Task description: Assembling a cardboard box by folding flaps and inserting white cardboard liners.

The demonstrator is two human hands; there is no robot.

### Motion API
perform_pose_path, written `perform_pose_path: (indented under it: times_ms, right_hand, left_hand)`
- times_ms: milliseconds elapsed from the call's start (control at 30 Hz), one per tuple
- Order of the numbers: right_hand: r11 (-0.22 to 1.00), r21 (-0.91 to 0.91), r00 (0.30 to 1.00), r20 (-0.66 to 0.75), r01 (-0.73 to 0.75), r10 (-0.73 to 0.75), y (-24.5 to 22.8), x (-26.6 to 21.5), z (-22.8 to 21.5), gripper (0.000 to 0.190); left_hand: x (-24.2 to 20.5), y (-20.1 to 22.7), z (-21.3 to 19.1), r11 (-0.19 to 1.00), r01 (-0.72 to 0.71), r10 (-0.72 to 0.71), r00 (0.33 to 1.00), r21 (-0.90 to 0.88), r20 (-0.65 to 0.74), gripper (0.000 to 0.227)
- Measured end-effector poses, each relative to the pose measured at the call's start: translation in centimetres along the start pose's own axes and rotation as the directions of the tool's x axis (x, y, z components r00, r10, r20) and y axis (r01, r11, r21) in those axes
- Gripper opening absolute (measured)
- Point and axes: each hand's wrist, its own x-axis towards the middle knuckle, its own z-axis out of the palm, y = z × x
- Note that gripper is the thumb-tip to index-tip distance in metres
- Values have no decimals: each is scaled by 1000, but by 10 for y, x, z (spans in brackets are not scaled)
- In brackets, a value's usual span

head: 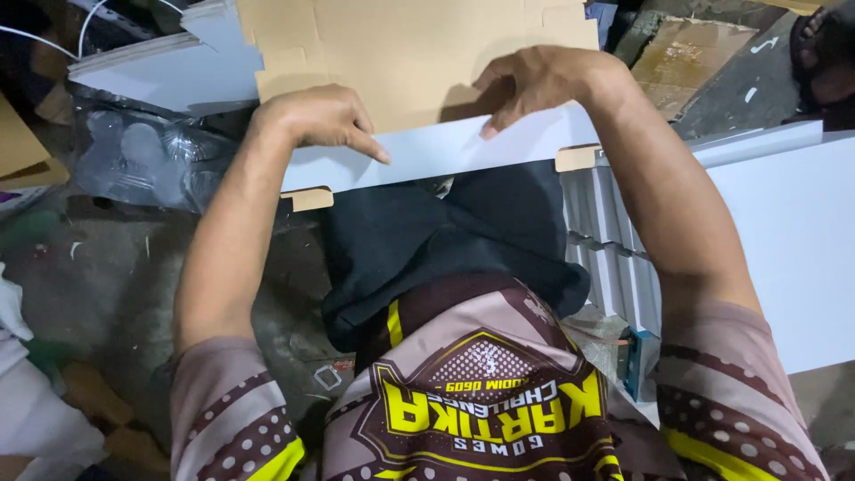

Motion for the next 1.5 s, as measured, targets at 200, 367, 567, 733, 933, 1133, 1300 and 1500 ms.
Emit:
perform_pose_path:
  times_ms: [200,367,567,733,933,1133,1300,1500]
  right_hand:
    - [944,-316,967,-253,-90,8,9,34,8,105]
    - [874,-473,888,-443,-116,-122,29,65,30,106]
    - [831,-500,776,-614,-243,-142,30,70,61,108]
    - [699,-713,632,-569,-59,-526,-33,83,166,64]
    - [765,-615,600,-543,192,-587,-63,59,209,95]
    - [824,-564,671,-590,55,-450,1,19,198,91]
    - [937,-350,676,-686,19,-270,64,-22,189,88]
    - [966,-213,592,-801,-145,-87,86,-36,188,85]
  left_hand:
    - [24,-10,5,990,62,-42,988,130,-149,79]
    - [48,-24,37,906,196,42,840,375,-541,75]
    - [20,-25,59,977,180,-59,751,118,-658,120]
    - [19,-34,74,980,150,-10,700,133,-714,108]
    - [19,-36,74,975,152,8,708,163,-706,102]
    - [17,-32,73,980,139,5,708,146,-706,108]
    - [19,-34,74,984,104,32,688,143,-725,107]
    - [20,-31,73,987,112,4,704,117,-710,108]
